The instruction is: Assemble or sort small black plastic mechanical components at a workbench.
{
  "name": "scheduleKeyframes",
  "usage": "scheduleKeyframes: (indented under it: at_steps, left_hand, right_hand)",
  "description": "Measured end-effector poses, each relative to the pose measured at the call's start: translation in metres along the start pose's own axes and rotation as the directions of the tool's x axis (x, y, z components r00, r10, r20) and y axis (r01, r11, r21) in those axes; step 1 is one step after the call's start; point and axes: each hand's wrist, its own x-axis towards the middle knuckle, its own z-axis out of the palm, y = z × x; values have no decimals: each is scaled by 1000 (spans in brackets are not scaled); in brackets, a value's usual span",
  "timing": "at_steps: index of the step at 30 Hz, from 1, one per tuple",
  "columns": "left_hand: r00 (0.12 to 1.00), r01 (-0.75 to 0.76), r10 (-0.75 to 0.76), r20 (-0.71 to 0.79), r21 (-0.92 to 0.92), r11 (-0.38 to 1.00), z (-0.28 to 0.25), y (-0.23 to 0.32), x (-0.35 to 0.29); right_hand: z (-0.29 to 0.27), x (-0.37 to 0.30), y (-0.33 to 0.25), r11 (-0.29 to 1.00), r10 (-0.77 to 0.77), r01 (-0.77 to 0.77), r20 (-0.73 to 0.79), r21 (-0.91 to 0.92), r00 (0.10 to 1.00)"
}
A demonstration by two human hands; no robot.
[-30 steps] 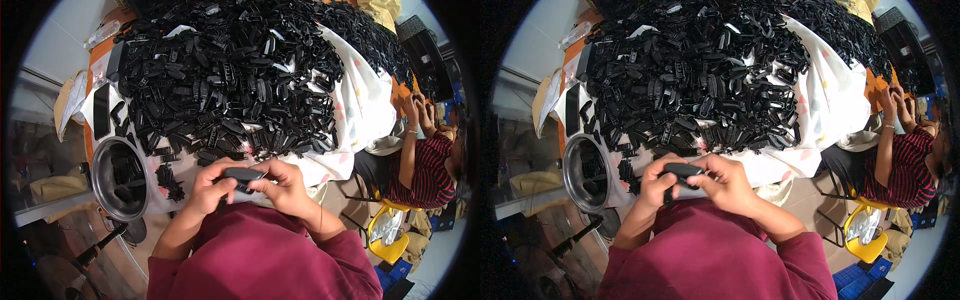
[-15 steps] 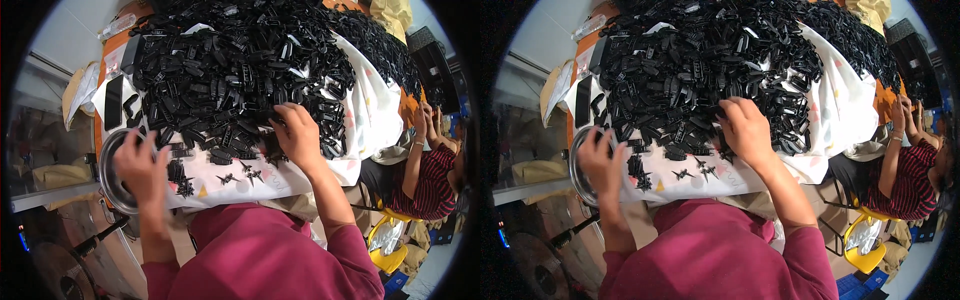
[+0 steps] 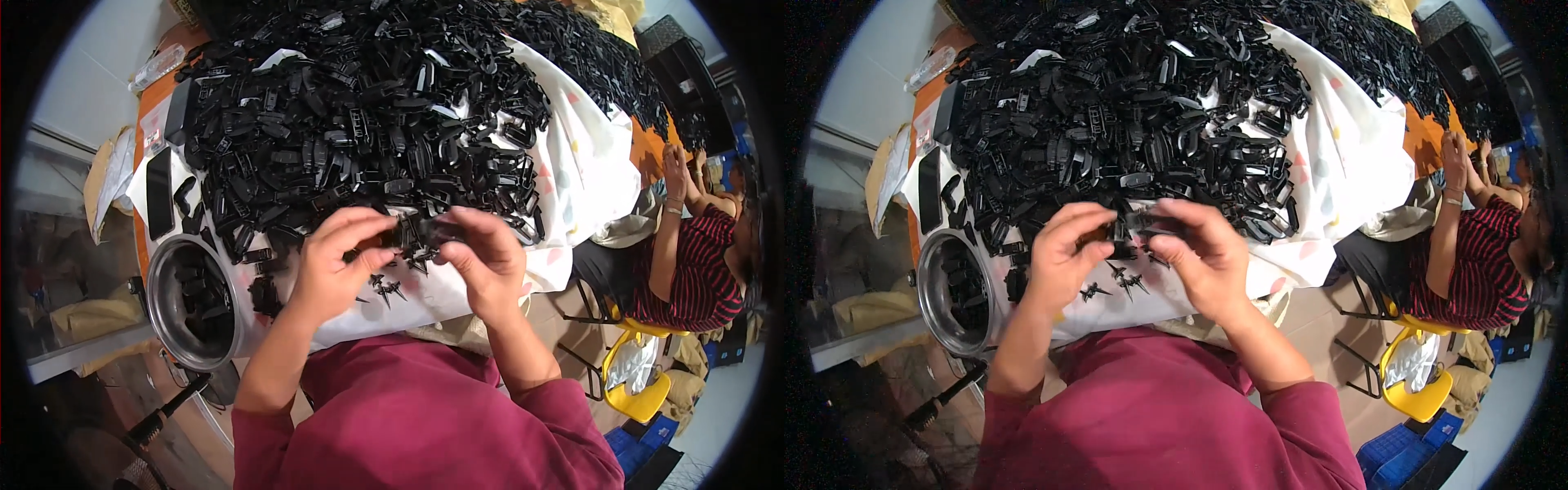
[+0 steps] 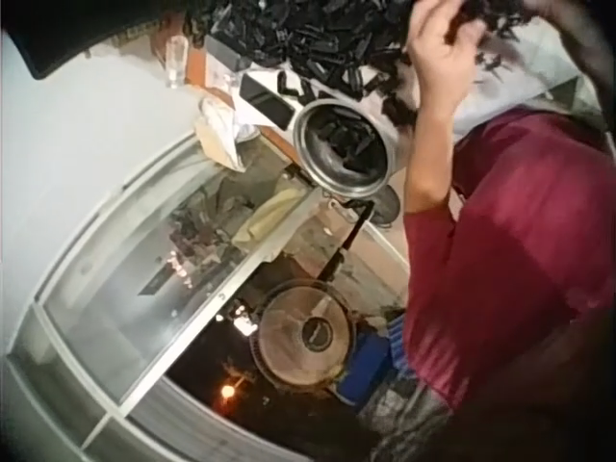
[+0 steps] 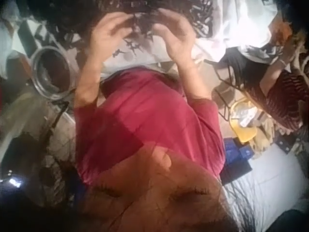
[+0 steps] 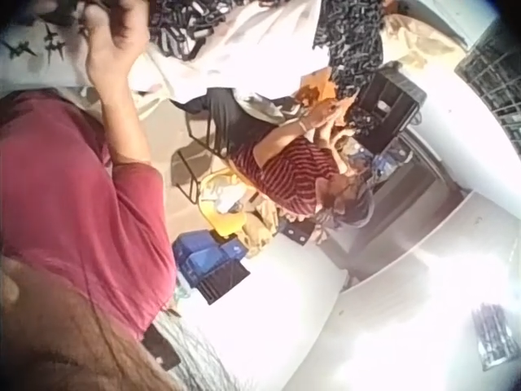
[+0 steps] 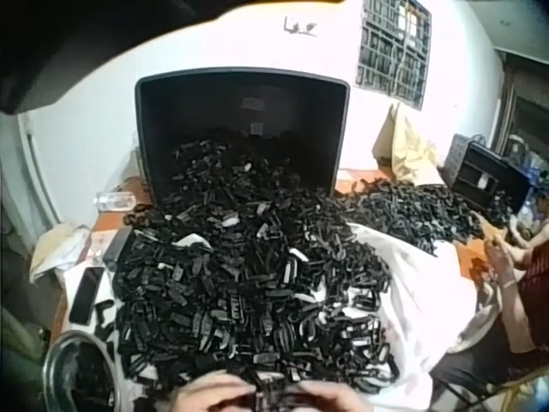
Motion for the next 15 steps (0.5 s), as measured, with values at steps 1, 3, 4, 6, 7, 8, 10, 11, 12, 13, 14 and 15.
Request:
scheduleKeyframes:
  at_steps: [1,3,4,6,7,8,10,11,12,13,14,15]
  left_hand:
    - [1000,14,-14,-6,-68,998,2,1,-6]
    - [999,34,-36,-8,-168,985,5,6,-12]
    - [998,41,-52,-40,-237,971,8,7,-14]
    - [993,65,-95,-66,-357,932,11,8,-16]
    - [993,66,-96,-67,-359,931,12,7,-16]
    - [992,42,-87,-87,-425,904,12,5,-16]
    - [991,14,-77,-107,-491,871,13,5,-16]
    - [992,7,-68,-109,-481,877,14,5,-16]
    - [992,1,-60,-109,-470,883,14,5,-16]
    - [992,1,-59,-108,-471,882,14,6,-16]
    - [994,10,-57,-90,-445,896,15,7,-16]
    - [996,18,-53,-71,-418,908,16,8,-16]
  right_hand:
    - [-1,3,-4,943,-145,173,119,-284,982]
    - [3,3,-10,796,-229,326,245,-509,942]
    - [3,2,-9,765,-261,365,263,-530,929]
    - [0,-1,-11,674,-273,412,311,-613,910]
    - [1,-2,-11,674,-272,411,312,-613,910]
    - [1,-2,-10,648,-284,456,362,-610,888]
    - [0,-3,-10,618,-296,502,412,-606,862]
    - [-2,-4,-9,653,-338,479,340,-587,878]
    - [-2,-5,-8,687,-375,457,263,-565,889]
    - [-1,-4,-11,695,-381,455,251,-557,890]
    - [0,-3,-11,694,-381,455,251,-558,890]
    - [1,0,-11,664,-379,478,292,-575,878]
